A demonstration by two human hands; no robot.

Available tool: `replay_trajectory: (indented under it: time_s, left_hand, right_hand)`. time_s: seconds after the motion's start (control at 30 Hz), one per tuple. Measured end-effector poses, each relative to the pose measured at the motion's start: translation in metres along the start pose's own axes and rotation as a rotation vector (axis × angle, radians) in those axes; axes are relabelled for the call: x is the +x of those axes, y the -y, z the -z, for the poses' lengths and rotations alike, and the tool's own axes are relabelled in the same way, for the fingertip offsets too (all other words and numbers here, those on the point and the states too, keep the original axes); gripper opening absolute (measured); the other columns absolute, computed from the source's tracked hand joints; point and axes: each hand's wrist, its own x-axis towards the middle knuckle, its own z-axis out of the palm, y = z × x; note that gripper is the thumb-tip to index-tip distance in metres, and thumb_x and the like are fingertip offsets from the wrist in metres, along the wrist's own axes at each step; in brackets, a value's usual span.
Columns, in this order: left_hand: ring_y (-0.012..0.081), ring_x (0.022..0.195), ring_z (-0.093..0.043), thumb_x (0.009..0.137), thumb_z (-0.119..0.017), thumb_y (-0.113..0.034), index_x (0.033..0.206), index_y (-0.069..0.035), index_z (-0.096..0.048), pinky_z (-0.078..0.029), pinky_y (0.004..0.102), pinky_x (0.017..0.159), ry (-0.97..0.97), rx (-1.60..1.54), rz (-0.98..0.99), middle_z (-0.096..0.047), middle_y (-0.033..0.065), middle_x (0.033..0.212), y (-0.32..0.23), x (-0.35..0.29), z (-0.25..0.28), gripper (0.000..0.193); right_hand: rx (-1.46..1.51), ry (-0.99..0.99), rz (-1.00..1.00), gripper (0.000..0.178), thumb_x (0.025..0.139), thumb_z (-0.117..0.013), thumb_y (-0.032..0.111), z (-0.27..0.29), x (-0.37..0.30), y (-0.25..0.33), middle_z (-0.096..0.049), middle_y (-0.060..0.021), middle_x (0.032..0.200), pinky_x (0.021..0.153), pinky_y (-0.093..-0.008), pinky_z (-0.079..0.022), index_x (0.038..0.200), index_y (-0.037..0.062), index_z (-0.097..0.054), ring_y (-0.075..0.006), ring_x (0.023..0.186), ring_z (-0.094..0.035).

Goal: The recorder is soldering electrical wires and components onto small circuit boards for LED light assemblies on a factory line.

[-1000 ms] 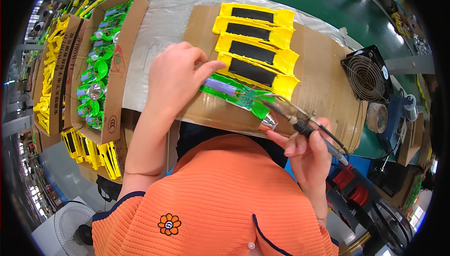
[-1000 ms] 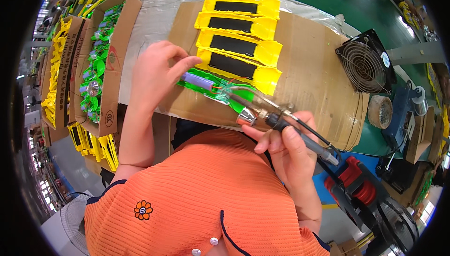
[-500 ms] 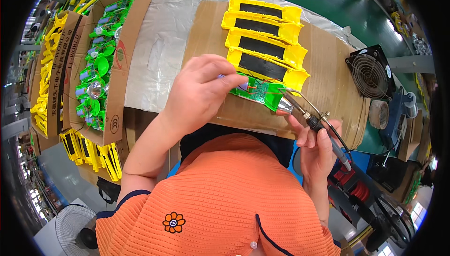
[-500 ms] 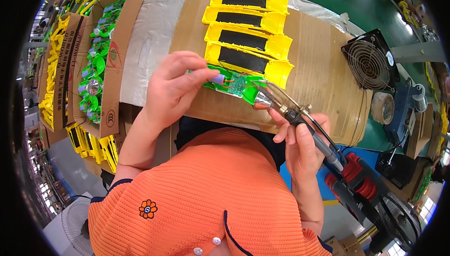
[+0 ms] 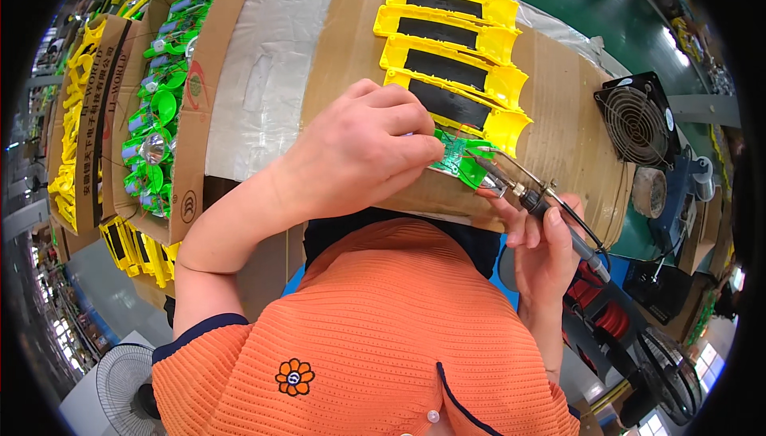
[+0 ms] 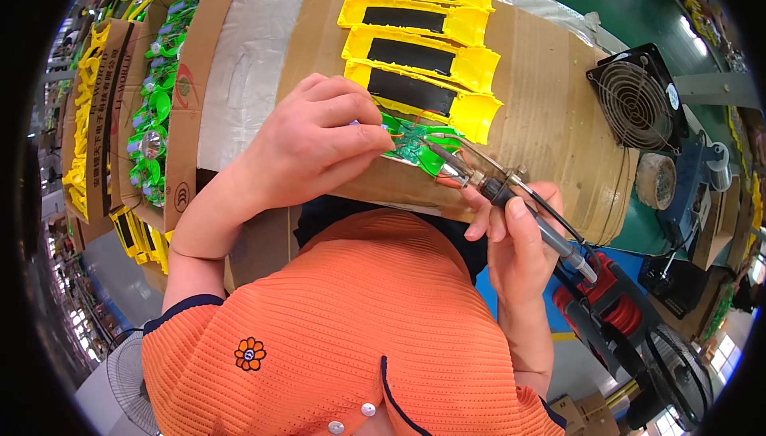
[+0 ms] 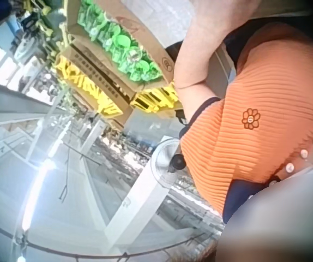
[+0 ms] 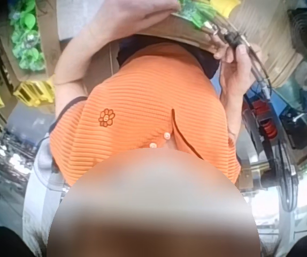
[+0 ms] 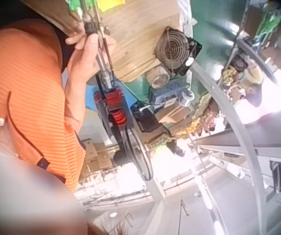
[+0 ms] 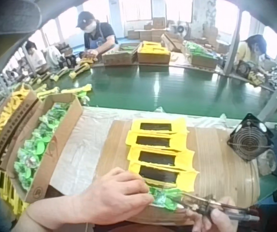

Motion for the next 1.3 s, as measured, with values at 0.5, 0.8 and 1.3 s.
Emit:
replay_trajectory:
  time_s: [0.5, 0.8, 1.3]
  left_hand:
    - [0.0238, 0.088, -0.059, 0.078, -0.07, -0.009, 0.089, -0.008, -0.066, -0.05, 0.0366, 0.077, 0.069, 0.079, 0.046, -0.06, 0.0031, 0.088, -0.008, 0.006, -0.009, 0.012]
    - [0.0233, 0.084, -0.058, 0.075, -0.067, -0.011, 0.079, -0.007, -0.062, -0.051, 0.034, 0.074, 0.101, 0.145, 0.043, -0.059, 0.005, 0.083, -0.011, 0.01, -0.012, 0.007]
    - [0.0245, 0.084, -0.057, 0.075, -0.068, -0.009, 0.079, -0.006, -0.061, -0.05, 0.0338, 0.075, 0.155, 0.132, 0.079, -0.059, 0.0061, 0.084, -0.013, 0.015, -0.008, 0.009]
  right_hand:
    - [-0.029, -0.035, 0.086, 0.023, 0.098, -0.056, 0.014, -0.013, -0.002, -0.013, -0.056, -0.0099, 0.083, 0.1, -0.0561, -0.046, 0.115, 0.0081, -0.041, -0.0308, 0.094, -0.065]
    - [-0.24, 0.046, 0.085, 0.018, 0.093, -0.056, 0.004, 0.003, -0.005, 0.01, -0.058, -0.0143, 0.071, 0.071, -0.0397, -0.055, 0.102, 0.0027, -0.041, -0.0243, 0.061, -0.063]
    - [-0.399, 0.026, -0.015, 0.015, 0.092, -0.057, 0.003, 0.0, 0.004, 0.01, -0.058, -0.0155, 0.076, 0.071, -0.0349, -0.051, 0.095, 0.002, -0.042, -0.0204, 0.058, -0.061]
